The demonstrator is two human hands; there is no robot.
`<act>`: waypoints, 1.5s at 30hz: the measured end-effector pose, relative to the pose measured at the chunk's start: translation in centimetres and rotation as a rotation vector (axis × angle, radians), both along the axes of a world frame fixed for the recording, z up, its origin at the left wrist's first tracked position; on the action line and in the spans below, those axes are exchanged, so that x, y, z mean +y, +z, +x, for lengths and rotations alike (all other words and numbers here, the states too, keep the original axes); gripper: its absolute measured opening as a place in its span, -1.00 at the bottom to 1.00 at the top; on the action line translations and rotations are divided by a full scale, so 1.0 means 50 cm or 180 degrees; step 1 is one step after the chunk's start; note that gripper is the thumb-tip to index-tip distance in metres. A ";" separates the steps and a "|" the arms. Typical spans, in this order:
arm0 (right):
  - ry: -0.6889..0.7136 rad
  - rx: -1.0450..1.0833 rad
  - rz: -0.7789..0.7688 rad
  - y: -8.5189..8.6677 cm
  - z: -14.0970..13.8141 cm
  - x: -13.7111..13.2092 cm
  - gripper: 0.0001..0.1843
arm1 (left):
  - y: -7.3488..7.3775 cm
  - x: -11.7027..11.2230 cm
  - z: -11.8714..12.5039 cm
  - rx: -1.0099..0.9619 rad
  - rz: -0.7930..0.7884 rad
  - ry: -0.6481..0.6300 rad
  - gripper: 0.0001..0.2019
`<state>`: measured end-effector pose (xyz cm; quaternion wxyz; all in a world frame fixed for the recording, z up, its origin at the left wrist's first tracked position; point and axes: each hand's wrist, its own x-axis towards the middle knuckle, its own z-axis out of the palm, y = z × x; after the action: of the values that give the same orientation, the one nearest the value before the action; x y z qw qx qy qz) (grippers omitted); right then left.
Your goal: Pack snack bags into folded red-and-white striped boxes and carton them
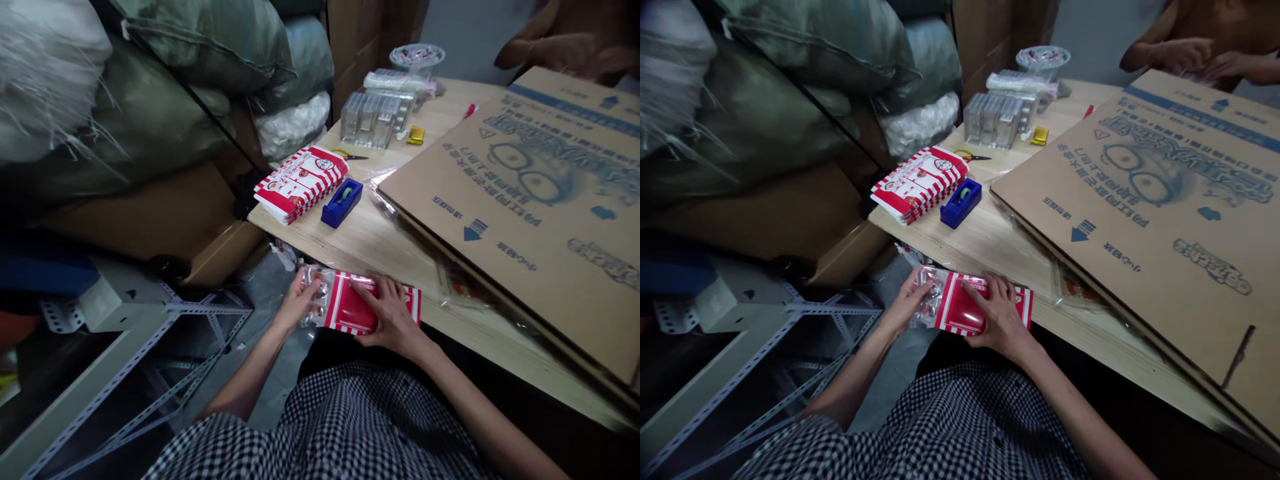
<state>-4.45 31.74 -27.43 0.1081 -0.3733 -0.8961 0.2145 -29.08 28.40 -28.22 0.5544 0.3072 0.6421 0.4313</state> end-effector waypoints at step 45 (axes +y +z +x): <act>-0.3380 0.5297 -0.1809 0.047 0.239 0.024 -0.48 | 0.103 0.486 0.235 0.3867 0.3475 -0.2004 -0.37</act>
<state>7.51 32.96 -25.08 0.6837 -0.4663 -0.1727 0.5341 -17.31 52.69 -23.07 -0.0148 0.8693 0.4155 0.2672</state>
